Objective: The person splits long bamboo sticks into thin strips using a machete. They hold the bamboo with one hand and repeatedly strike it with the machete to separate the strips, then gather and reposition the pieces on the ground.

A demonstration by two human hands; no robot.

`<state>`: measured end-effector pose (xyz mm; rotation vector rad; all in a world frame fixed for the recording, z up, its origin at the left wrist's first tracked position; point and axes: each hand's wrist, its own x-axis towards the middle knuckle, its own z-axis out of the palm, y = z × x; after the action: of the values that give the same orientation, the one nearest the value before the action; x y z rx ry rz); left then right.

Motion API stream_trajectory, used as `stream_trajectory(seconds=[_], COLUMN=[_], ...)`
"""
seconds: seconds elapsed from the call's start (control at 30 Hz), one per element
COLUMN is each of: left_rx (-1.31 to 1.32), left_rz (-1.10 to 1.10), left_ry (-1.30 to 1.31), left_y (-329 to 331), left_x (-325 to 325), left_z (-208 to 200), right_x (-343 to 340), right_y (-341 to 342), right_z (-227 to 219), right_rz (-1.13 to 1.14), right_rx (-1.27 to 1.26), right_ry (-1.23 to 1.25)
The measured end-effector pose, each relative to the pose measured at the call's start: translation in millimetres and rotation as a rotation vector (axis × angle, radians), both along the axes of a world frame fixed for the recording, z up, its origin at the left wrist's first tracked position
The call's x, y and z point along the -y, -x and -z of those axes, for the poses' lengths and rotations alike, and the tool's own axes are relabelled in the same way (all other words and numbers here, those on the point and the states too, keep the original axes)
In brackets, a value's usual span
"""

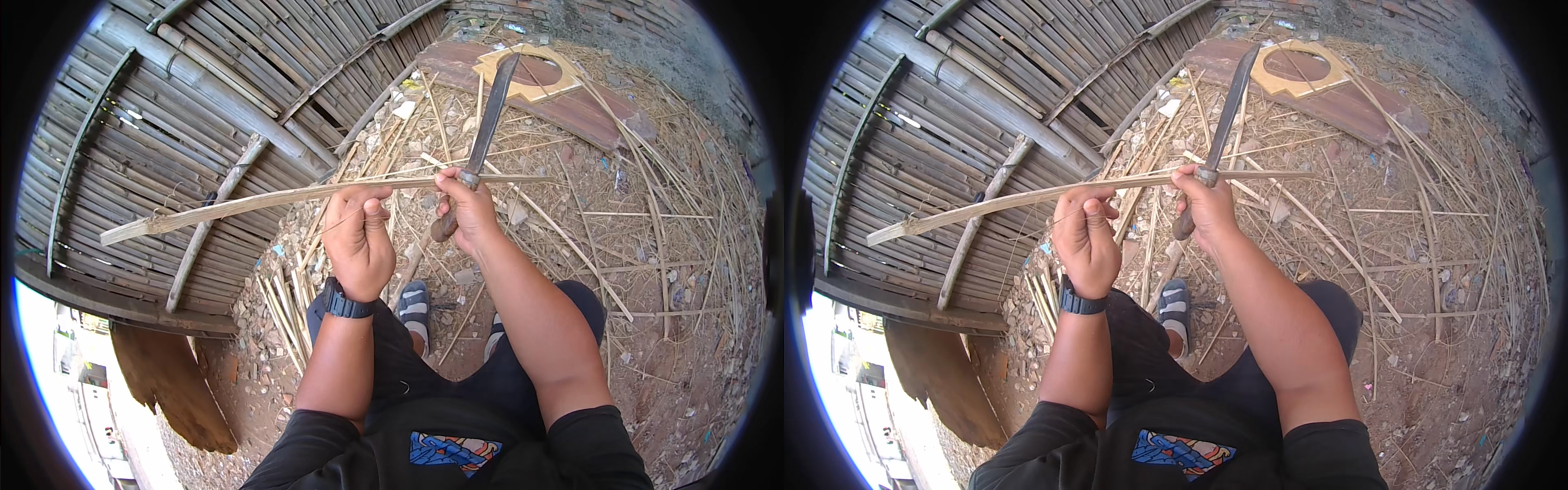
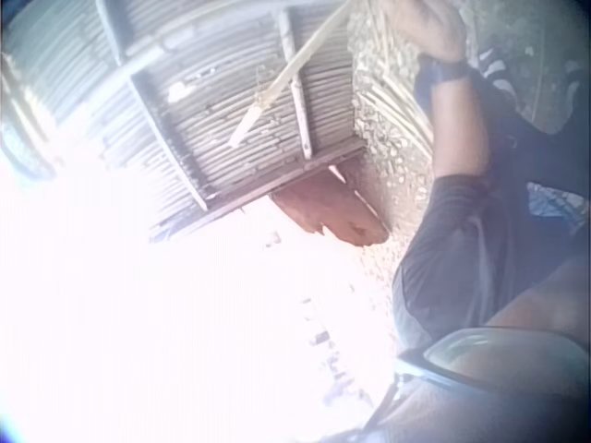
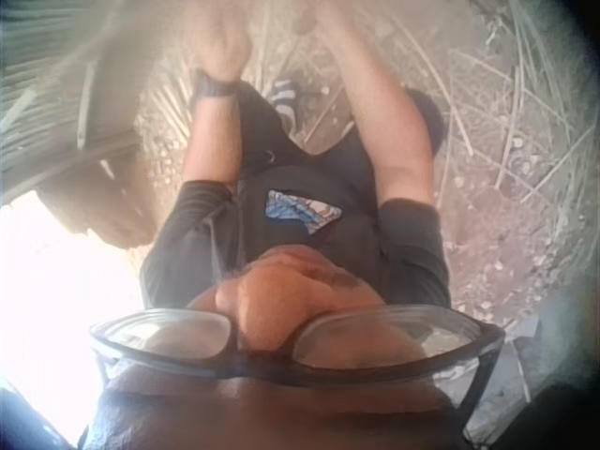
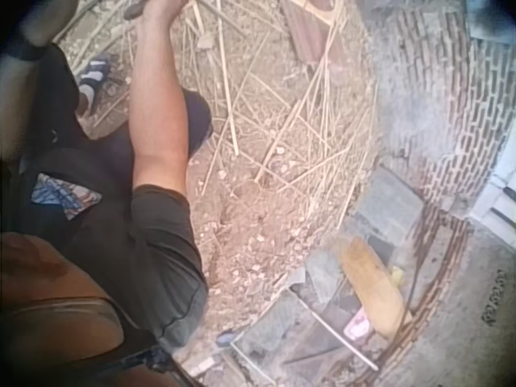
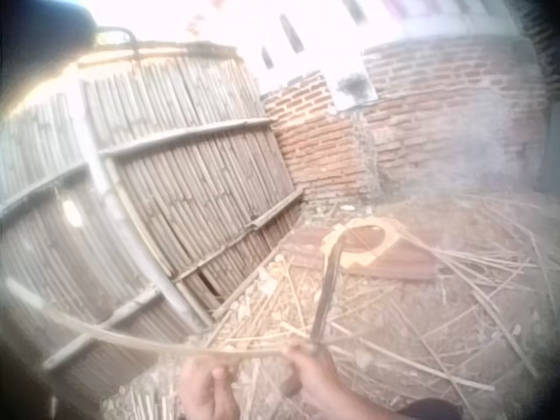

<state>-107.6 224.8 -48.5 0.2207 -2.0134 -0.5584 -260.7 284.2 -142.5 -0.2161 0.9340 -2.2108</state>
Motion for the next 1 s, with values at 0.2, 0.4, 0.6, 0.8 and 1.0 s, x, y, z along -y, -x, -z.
stream_trajectory(seconds=[0.2, 0.4, 0.6, 0.8, 1.0], left_rx=[0.044, 0.16, 0.632, 0.9, -0.164], left_rz=[0.149, 0.341, 0.775, -0.088, 0.159], left_ry=[-0.059, -0.207, -0.216, -0.143, -0.763], left_y=[9, 17, -16, -89, -21], left_x=[2, -18, -37, 34, 83], left_z=[19, 38, 11, -4, -13], right_x=[1, 4, 5, 1, 4], right_y=[-9, -14, -5, 7, -9], right_z=[-5, -3, 5, 0, 0], right_rz=[0.067, 0.122, 0.141, 0.16, -0.027], right_rx=[-0.025, -0.06, -0.066, -0.018, -0.052], right_ry=[-0.051, -0.102, -0.178, -0.109, -0.09])
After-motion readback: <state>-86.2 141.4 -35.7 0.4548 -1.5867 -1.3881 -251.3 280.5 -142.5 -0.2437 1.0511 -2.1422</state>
